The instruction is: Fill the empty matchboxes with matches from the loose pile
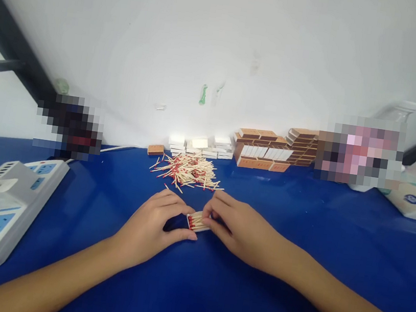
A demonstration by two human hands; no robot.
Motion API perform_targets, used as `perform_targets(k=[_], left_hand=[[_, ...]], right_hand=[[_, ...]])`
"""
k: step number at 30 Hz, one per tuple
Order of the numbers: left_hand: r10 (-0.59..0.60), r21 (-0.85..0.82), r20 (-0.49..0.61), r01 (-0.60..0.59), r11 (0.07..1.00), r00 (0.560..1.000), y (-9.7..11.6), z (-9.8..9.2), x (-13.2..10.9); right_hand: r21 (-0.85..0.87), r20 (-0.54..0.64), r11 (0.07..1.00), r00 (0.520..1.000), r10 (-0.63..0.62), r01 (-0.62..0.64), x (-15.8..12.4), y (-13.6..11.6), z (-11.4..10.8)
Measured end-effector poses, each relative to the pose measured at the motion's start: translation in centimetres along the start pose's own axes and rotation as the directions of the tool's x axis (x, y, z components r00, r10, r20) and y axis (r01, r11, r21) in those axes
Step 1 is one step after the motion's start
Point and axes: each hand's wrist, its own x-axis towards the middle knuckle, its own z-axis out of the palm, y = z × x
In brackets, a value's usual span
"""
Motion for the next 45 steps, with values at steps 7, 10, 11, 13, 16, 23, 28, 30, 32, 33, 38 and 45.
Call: perform_targets(k=[7,10,11,13,16,23,28,30,32,33,38,45], left_hand=[[0.04,-0.034,0.008,-0.039,0.999,0.999,-0.1,0.2,0.0],[0.086,-0.049,0.006,-0.085,0.995,0.996,-0.1,0.3,0.0],[0.095,-0.049,0.003,-0.095,0.994,0.995,-0.1,0.3,0.0],[0.099,-0.052,0.003,-0.098,0.994,0.995,-0.2,0.2,0.0],[0.079,-0.066,0.014,-0.078,0.995,0.997,-0.1,0.2,-0.2],[0.088,-0.061,0.003,-0.088,0.994,0.996,-0.1,0.2,-0.5],[0.043,-0.052,-0.005,-0.043,0.998,0.999,-0.1,0.2,-0.5],[0.04,-0.045,-0.009,-0.04,0.998,0.999,-0.1,0.2,-0.5],[0.047,-0.041,-0.01,-0.047,0.998,0.999,-0.1,0.3,-0.4],[0.053,-0.04,-0.012,-0.054,0.998,0.999,-0.2,0.3,-0.4],[0.07,-0.019,-0.01,-0.07,0.997,0.997,-0.3,0.3,-0.3],[0.03,-0.017,0.0,-0.03,0.999,1.0,-0.1,0.1,-0.5]], right_hand=[[0.067,0.066,0.997,0.997,-0.041,0.037,-0.3,-0.6,0.2],[0.08,0.116,0.996,0.993,-0.038,0.029,-0.4,-1.0,0.2],[0.071,0.122,0.997,0.992,-0.034,0.025,-0.4,-1.1,0.2],[0.054,0.114,0.998,0.993,-0.03,0.024,-0.5,-1.4,0.2],[0.067,0.091,0.997,0.995,-0.043,0.037,-0.5,-1.5,0.3],[0.096,0.117,0.995,0.993,-0.034,0.023,-0.6,-1.9,0.3],[0.055,0.073,0.998,0.997,-0.02,0.017,-0.6,-2.2,0.4],[0.021,0.06,0.999,0.998,-0.029,0.027,-0.6,-2.1,0.4],[-0.006,0.073,0.999,0.997,-0.035,0.035,-0.6,-1.7,0.2],[-0.009,0.079,0.999,0.996,-0.037,0.038,-0.6,-1.3,-0.1],[-0.043,-0.09,0.999,0.996,-0.012,0.008,-0.2,2.2,-2.9],[-0.145,-0.059,0.973,0.983,0.174,-0.181,0.0,5.6,-4.2]])
